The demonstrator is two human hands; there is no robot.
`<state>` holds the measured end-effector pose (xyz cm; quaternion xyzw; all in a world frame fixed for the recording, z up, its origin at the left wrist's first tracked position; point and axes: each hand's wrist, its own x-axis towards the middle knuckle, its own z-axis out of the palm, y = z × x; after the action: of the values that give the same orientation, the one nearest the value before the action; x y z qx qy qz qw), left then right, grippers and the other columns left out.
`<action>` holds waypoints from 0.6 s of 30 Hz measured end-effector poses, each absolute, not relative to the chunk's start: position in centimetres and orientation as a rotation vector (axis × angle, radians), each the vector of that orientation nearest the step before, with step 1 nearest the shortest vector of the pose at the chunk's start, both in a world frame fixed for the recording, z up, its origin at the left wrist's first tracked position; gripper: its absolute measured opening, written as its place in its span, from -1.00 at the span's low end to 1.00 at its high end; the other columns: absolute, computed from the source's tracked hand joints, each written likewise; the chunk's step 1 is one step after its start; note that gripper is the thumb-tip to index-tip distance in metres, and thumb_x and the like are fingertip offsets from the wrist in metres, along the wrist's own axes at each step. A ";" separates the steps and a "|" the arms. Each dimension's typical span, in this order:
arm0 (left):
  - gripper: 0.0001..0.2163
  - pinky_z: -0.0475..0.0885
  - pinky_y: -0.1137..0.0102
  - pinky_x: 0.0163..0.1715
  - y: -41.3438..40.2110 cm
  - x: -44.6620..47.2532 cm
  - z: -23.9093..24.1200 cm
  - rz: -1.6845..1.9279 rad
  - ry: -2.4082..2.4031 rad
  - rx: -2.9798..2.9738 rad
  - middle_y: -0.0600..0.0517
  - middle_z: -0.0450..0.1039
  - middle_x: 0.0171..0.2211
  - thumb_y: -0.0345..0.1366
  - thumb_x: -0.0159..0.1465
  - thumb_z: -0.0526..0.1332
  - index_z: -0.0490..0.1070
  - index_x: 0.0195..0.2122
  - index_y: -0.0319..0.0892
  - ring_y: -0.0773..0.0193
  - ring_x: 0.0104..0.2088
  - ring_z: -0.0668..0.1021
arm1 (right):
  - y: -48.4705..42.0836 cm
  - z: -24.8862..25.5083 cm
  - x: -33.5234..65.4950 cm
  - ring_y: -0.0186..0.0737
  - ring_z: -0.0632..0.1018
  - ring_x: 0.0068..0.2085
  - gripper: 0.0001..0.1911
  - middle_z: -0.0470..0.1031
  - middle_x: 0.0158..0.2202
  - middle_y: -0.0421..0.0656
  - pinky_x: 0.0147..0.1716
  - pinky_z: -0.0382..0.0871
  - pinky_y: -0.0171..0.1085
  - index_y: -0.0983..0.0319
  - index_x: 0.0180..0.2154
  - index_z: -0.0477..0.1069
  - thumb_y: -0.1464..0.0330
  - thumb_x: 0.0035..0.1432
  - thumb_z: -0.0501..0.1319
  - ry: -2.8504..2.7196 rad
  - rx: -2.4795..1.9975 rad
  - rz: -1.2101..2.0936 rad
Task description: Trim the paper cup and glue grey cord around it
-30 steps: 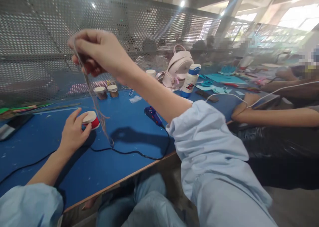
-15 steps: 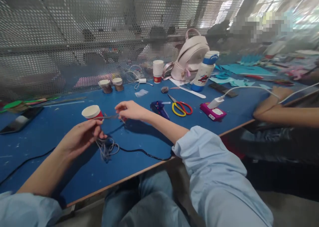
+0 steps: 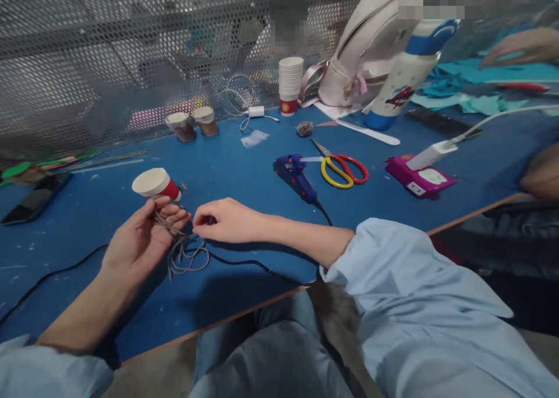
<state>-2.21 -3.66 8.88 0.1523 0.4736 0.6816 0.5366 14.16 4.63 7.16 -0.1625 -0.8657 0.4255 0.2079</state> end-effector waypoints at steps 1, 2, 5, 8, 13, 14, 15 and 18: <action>-0.61 0.60 0.35 -0.27 -3.6 -1.9 8.8 1.646 1.120 0.338 -0.04 0.57 -0.53 -0.39 0.41 -0.07 0.50 -0.43 -0.27 0.26 -0.42 0.65 | 4.2 6.9 14.1 -0.37 0.44 -0.37 -0.91 0.50 -0.35 -0.19 -0.32 0.28 -0.37 0.30 -0.30 0.50 0.40 0.16 0.26 -2.452 -0.442 1.118; -0.60 0.60 0.34 -0.25 -3.6 -1.6 8.7 1.656 1.111 0.318 -0.04 0.58 -0.51 -0.38 0.41 -0.08 0.50 -0.44 -0.26 0.26 -0.41 0.65 | 3.9 6.8 14.0 -0.35 0.44 -0.35 -0.89 0.49 -0.33 -0.17 -0.31 0.28 -0.36 0.30 -0.28 0.50 0.37 0.16 0.27 -2.484 -0.445 1.055; -0.58 0.59 0.36 -0.28 -3.6 -1.1 8.4 1.645 1.082 0.316 -0.04 0.56 -0.53 -0.37 0.42 -0.08 0.51 -0.44 -0.26 0.28 -0.44 0.63 | 3.6 6.4 14.0 -0.29 0.45 -0.28 -0.91 0.49 -0.29 -0.15 -0.26 0.27 -0.33 0.28 -0.29 0.51 0.41 0.19 0.23 -2.534 -0.506 0.894; -0.57 0.59 0.35 -0.31 -3.9 -1.1 8.4 1.630 1.055 0.385 -0.02 0.50 -0.59 -0.36 0.42 -0.08 0.52 -0.46 -0.27 0.32 -0.52 0.58 | 4.1 6.1 13.8 -0.23 0.46 -0.21 -0.84 0.50 -0.27 -0.11 -0.21 0.28 -0.29 0.28 -0.28 0.52 0.50 0.19 0.16 -2.535 -0.603 0.803; -0.56 0.60 0.33 -0.29 -4.4 -1.4 8.7 1.639 1.077 0.432 -0.06 0.55 -0.54 -0.35 0.41 -0.08 0.55 -0.44 -0.27 0.28 -0.47 0.61 | 5.0 6.1 13.3 -0.32 0.48 -0.27 -0.75 0.55 -0.26 -0.13 -0.23 0.29 -0.34 0.33 -0.26 0.52 0.63 0.11 0.11 -2.350 -0.673 1.109; -0.56 0.60 0.34 -0.28 -4.4 -1.4 8.7 1.641 1.082 0.442 -0.06 0.56 -0.53 -0.35 0.41 -0.08 0.55 -0.44 -0.27 0.27 -0.45 0.62 | 5.0 6.2 13.3 -0.36 0.48 -0.30 -0.73 0.55 -0.29 -0.16 -0.25 0.29 -0.36 0.32 -0.27 0.51 0.65 0.11 0.10 -2.304 -0.677 1.208; -0.56 0.60 0.34 -0.28 -4.4 -1.4 8.7 1.641 1.086 0.449 -0.07 0.56 -0.52 -0.35 0.41 -0.08 0.56 -0.44 -0.26 0.27 -0.44 0.62 | 4.9 6.4 13.3 -0.39 0.48 -0.35 -0.72 0.55 -0.33 -0.19 -0.29 0.28 -0.38 0.32 -0.29 0.51 0.65 0.11 0.08 -2.272 -0.679 1.300; -0.57 0.60 0.33 -0.25 -4.2 -1.3 8.7 1.650 1.095 0.446 -0.06 0.58 -0.51 -0.34 0.40 -0.07 0.55 -0.44 -0.24 0.26 -0.41 0.63 | 4.4 7.1 13.5 -0.45 0.41 -0.48 -0.77 0.48 -0.49 -0.26 -0.41 0.22 -0.40 0.32 -0.38 0.49 0.59 0.18 0.08 -2.283 -0.675 1.444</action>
<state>-1.32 -4.19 8.74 0.1865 0.4584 0.6904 0.5276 13.48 4.41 7.08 -0.2387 -0.8069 0.5103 0.1776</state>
